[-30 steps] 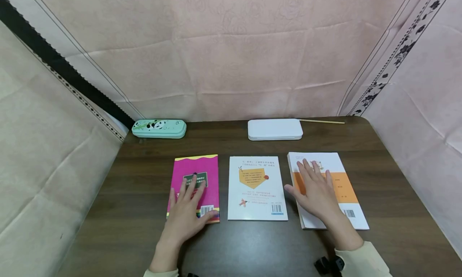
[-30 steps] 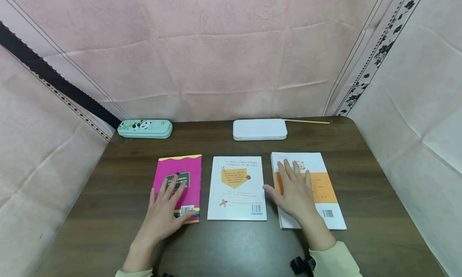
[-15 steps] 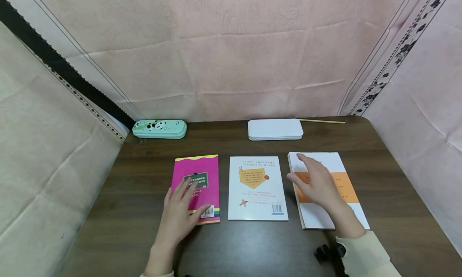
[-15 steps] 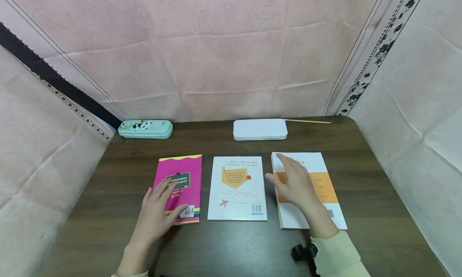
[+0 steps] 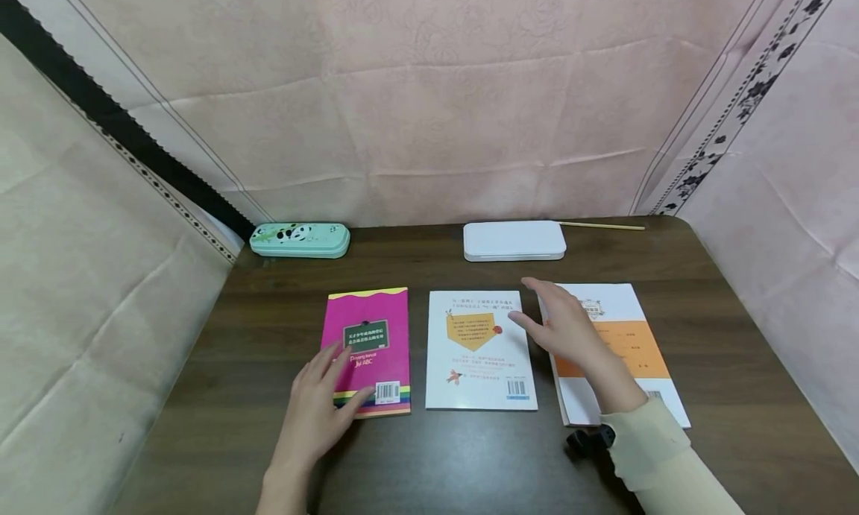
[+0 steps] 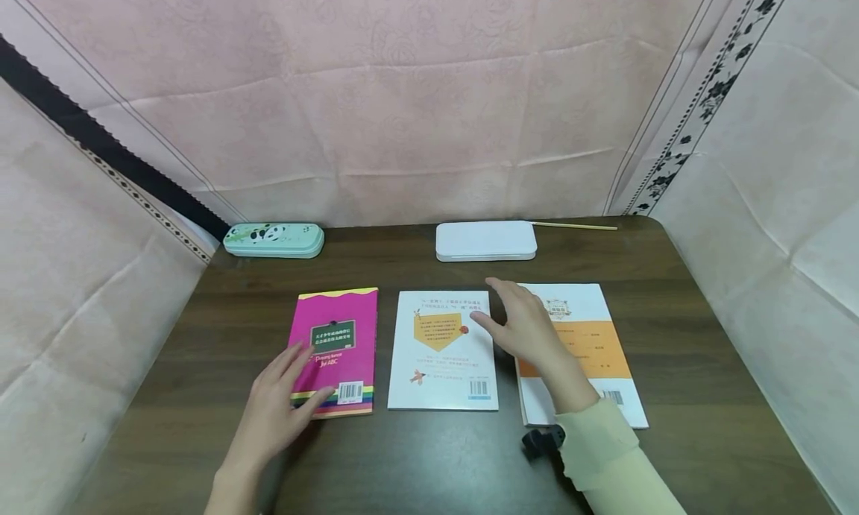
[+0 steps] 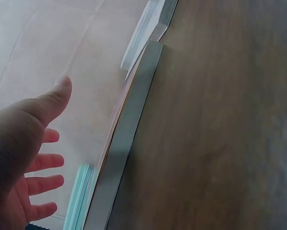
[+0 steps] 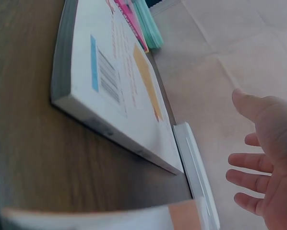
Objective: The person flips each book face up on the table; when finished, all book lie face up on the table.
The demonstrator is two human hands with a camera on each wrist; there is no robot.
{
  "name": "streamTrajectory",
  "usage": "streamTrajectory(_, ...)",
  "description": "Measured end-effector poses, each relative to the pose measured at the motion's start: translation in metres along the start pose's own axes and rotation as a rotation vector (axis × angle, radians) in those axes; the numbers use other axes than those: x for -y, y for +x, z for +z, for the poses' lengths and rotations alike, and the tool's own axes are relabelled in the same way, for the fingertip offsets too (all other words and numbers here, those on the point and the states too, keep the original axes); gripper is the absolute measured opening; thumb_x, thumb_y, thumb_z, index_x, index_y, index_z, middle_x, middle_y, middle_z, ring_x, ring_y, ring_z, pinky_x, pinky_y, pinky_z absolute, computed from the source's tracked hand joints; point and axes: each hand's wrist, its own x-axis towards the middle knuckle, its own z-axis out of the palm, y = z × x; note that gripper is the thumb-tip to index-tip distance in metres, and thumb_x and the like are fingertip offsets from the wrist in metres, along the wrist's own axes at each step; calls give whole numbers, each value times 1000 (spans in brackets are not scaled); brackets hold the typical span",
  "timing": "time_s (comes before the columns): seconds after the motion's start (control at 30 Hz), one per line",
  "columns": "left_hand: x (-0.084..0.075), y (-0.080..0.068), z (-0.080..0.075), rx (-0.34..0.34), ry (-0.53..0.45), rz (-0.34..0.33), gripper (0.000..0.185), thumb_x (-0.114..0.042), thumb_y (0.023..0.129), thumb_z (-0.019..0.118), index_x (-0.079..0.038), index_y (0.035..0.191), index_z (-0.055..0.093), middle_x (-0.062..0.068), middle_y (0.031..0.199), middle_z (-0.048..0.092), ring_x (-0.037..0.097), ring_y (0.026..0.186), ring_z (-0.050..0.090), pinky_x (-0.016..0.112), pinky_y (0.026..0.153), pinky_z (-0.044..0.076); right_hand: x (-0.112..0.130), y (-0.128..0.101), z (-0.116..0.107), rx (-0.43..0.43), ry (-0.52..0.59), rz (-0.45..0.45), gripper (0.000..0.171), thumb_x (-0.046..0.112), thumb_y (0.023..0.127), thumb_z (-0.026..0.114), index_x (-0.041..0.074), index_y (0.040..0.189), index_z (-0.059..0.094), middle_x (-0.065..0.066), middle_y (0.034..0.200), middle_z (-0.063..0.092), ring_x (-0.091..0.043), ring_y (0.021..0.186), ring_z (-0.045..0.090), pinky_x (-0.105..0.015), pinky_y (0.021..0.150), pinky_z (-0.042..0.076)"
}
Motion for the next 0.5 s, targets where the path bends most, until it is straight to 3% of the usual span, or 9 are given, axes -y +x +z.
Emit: streamTrajectory(0.5, 19, -11, -5, 18, -15, -54, 81, -44, 81, 85, -3, 144, 55, 20, 153, 41, 41, 136, 40, 68, 105, 37, 9, 27, 31, 111, 66, -36, 68, 39, 94, 73, 5, 148, 49, -15, 149, 50, -36, 140, 43, -56, 113, 35)
